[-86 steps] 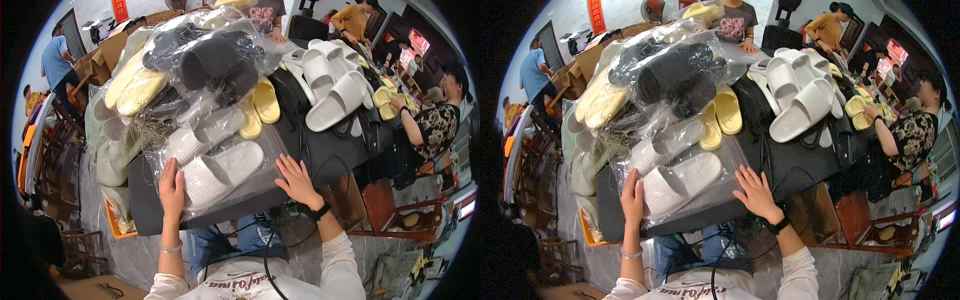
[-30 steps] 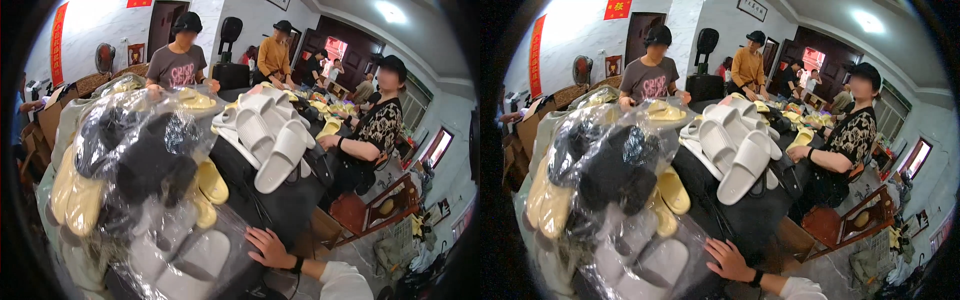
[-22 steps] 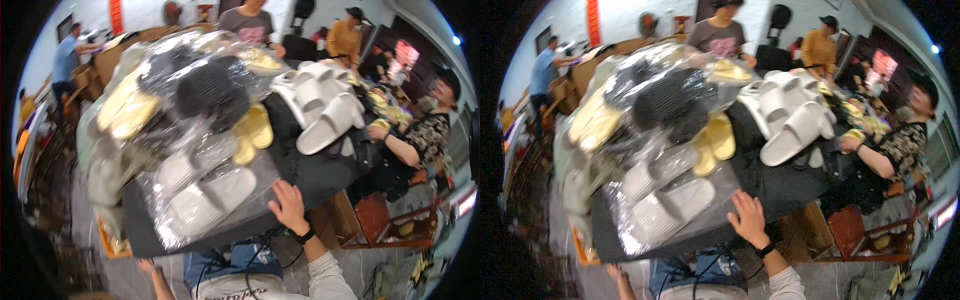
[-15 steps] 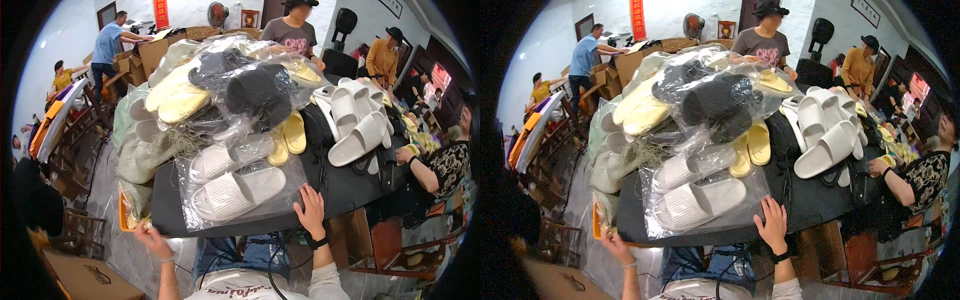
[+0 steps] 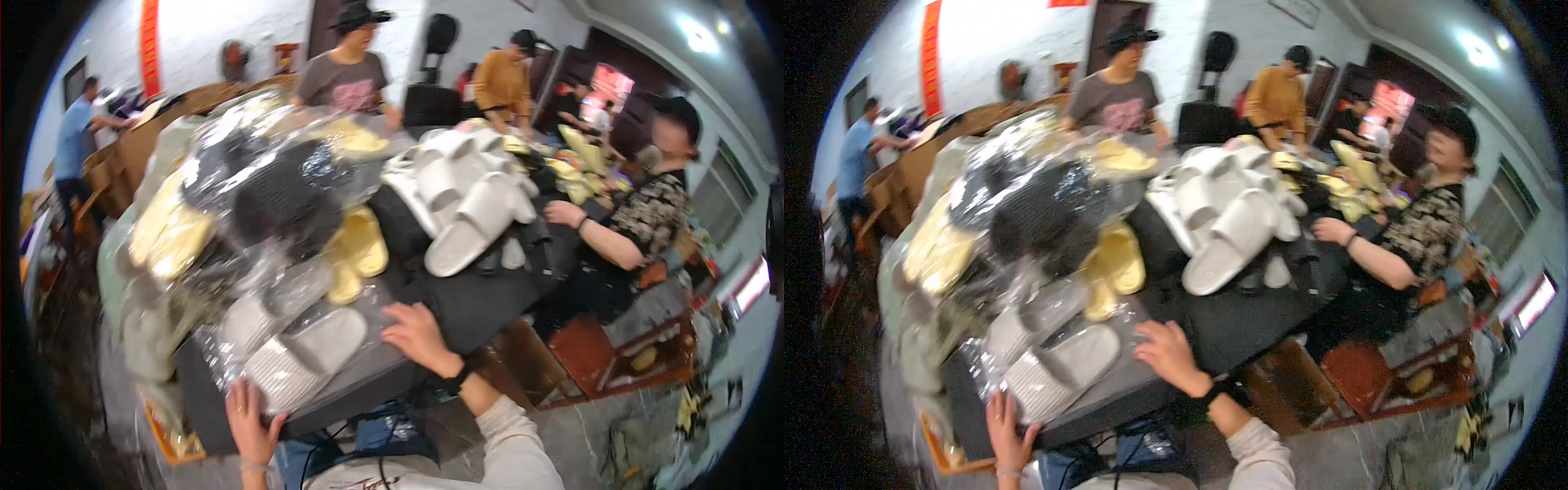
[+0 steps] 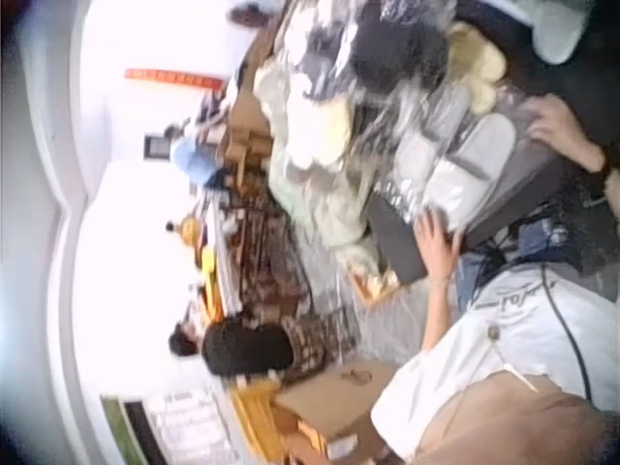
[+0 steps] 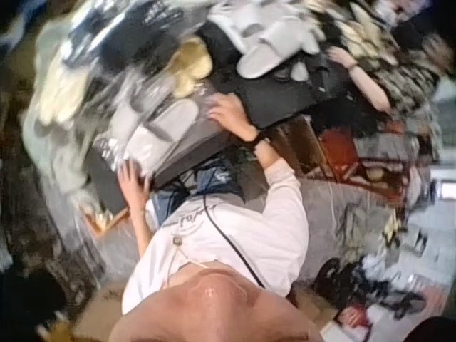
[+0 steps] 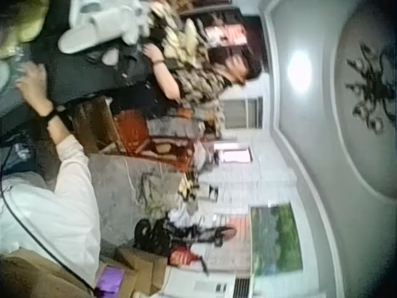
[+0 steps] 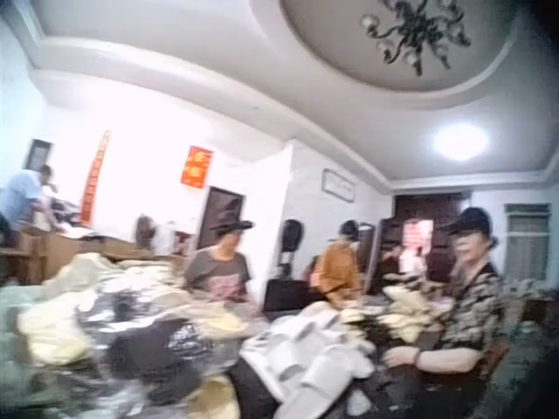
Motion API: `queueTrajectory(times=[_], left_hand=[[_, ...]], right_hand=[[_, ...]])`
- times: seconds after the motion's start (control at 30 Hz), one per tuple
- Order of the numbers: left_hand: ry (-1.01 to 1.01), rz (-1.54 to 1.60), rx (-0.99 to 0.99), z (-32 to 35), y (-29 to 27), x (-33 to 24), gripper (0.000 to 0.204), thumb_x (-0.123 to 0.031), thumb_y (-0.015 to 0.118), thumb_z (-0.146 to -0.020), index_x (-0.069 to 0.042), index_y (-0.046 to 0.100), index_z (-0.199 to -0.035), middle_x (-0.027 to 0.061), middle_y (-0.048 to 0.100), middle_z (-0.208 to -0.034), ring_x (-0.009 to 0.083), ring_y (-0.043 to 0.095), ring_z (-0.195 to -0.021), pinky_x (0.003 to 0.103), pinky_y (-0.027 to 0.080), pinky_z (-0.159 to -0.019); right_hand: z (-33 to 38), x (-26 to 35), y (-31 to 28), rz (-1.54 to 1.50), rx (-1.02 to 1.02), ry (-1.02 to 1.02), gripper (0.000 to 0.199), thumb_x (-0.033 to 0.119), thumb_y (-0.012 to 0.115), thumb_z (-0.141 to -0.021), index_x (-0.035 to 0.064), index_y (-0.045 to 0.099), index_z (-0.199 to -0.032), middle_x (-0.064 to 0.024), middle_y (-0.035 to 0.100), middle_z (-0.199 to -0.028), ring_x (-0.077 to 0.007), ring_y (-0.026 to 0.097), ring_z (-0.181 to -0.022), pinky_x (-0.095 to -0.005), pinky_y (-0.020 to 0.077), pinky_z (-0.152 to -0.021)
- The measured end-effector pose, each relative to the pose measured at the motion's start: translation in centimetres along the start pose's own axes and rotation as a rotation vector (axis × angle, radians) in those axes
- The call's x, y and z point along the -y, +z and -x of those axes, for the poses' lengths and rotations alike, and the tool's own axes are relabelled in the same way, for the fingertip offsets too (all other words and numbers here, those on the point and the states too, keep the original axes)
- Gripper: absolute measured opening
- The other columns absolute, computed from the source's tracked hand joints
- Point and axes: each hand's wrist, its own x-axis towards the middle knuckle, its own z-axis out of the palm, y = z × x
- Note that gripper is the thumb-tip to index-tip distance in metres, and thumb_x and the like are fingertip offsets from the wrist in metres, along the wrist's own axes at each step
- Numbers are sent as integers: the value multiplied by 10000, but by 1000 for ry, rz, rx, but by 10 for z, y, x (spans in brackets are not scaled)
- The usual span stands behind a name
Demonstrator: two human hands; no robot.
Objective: The recorder is placing various slippers into plastic bags at a factory table.
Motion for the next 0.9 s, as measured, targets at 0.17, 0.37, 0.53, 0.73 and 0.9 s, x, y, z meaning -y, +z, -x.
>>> queueTrajectory(times=[0.17,0.37,0.53,0.73,0.9], left_hand=[[37,49,-46,3,-10,2,583,-184,625,-821,-20,425,-1344,203,378,-1406,419,290,-1314,478,231,-1074],[39,-38,-3,-9,3,-6,579,-260,590,-858,-42,404,-1361,175,353,-1431,408,295,-1315,484,245,-1066],[-17,-100,-39,-2,2,-5,668,-372,558,-863,-27,344,-1393,178,328,-1446,381,296,-1323,477,237,-1074],[-172,-68,104,-6,1,-10,933,-559,540,-791,69,223,-1403,259,235,-1459,375,184,-1378,507,101,-1107],[-178,-119,48,-2,9,-4,893,-550,528,-808,56,246,-1401,243,254,-1458,364,207,-1373,497,122,-1106]], right_hand=[[-4,29,-15,-218,-141,41,91,144,584,-851,61,620,-862,-48,627,-1068,-205,574,-1022,-424,346,-979],[35,21,-5,-173,31,187,96,151,563,-869,70,611,-855,-32,597,-1111,-204,537,-1068,-408,324,-994],[38,28,2,-175,-37,181,83,139,552,-869,81,610,-856,-23,583,-1134,-203,520,-1092,-409,312,-1003],[46,32,-16,-58,-50,223,78,75,574,-797,95,615,-861,-49,601,-1166,-256,541,-1103,-399,379,-949],[-1,6,-53,-221,-69,126,260,-87,484,-746,17,618,-942,-172,636,-1049,-335,609,-978,-374,480,-866]])
